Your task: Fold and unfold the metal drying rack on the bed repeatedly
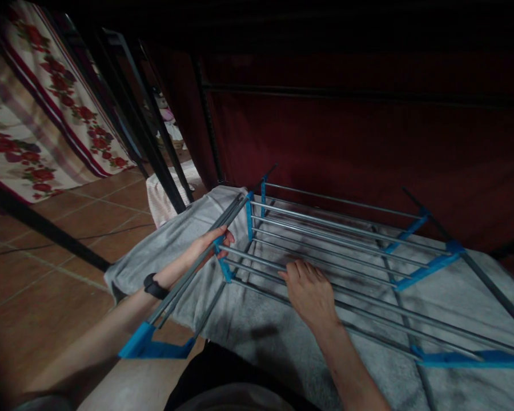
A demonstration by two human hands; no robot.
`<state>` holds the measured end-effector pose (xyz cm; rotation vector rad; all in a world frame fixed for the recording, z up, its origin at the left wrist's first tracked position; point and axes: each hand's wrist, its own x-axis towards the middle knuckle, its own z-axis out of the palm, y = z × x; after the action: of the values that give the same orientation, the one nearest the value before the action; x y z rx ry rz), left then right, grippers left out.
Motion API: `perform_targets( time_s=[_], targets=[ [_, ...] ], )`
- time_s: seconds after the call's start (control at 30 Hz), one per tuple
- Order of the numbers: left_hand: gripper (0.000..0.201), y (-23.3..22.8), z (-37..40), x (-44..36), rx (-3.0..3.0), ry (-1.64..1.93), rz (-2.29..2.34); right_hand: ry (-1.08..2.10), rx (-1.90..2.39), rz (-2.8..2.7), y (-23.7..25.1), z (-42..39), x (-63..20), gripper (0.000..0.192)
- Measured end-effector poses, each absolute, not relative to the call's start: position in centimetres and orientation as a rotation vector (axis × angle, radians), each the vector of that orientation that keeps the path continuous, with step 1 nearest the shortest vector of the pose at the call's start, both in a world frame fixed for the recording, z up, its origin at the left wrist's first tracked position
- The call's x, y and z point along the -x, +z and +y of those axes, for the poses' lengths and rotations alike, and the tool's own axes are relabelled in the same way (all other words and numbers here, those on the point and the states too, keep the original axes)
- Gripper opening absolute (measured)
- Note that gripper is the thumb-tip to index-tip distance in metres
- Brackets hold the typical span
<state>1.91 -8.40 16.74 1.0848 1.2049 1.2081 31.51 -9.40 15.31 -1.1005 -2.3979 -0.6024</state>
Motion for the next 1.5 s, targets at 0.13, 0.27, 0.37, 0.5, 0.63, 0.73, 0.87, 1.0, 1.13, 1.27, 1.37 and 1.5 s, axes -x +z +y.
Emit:
perform_targets(
  time_s=[0.13, 0.27, 0.37, 0.5, 0.63, 0.73, 0.87, 1.0, 1.13, 1.27, 1.37, 1.5],
  targets=[
    [0.047, 16.8, -8.5, -2.0, -1.106, 1.193, 1.208, -0.622, 1.082, -2.402, 15.3, -9.3, -31.7, 0.024],
    [0.046, 16.9, -8.6, -2.1, -1.112, 1.205, 1.194, -0.628, 1.076, -2.416, 15.4, -9.3, -31.7, 0.027],
    [0.046, 16.8, -8.6, -2.1, -1.112, 1.206, 1.185, -0.626, 1.079, -2.419, 15.5, -9.4, -31.7, 0.028],
    [0.046, 16.7, -8.5, -2.0, -1.13, 1.196, 1.188, -0.604, 1.101, -2.438, 15.9, -9.4, -31.5, 0.03],
    [0.046, 16.6, -8.5, -2.0, -1.131, 1.198, 1.18, -0.573, 1.144, -2.472, 16.1, -9.4, -31.4, 0.031],
    [0.047, 16.5, -8.5, -2.0, -1.135, 1.192, 1.18, -0.572, 1.126, -2.456, 15.8, -9.3, -31.5, 0.031],
    [0.046, 16.4, -8.5, -1.9, -1.127, 1.207, 1.175, -0.55, 1.084, -2.412, 15.3, -9.2, -31.4, 0.032],
    [0.042, 16.8, -8.7, -2.1, -1.1, 1.227, 1.188, -0.538, 1.066, -2.412, 15.3, -9.7, -31.5, 0.027],
    [0.036, 17.6, -9.1, -2.3, -1.069, 1.203, 1.245, -0.515, 1.159, -2.36, 15.3, -10.4, -32.9, 0.027],
    [0.037, 17.9, -8.7, -1.8, -1.099, 1.141, 1.259, -0.516, 1.284, -2.282, 15.1, -10.3, -35.0, 0.029],
    [0.033, 17.9, -8.4, -1.8, -1.071, 1.117, 1.315, -0.522, 1.287, -2.296, 15.0, -9.8, -35.9, 0.034],
    [0.04, 18.0, -8.4, -2.3, -1.047, 1.13, 1.376, -0.52, 1.243, -2.332, 15.0, -9.2, -36.1, 0.038]
  ],
)
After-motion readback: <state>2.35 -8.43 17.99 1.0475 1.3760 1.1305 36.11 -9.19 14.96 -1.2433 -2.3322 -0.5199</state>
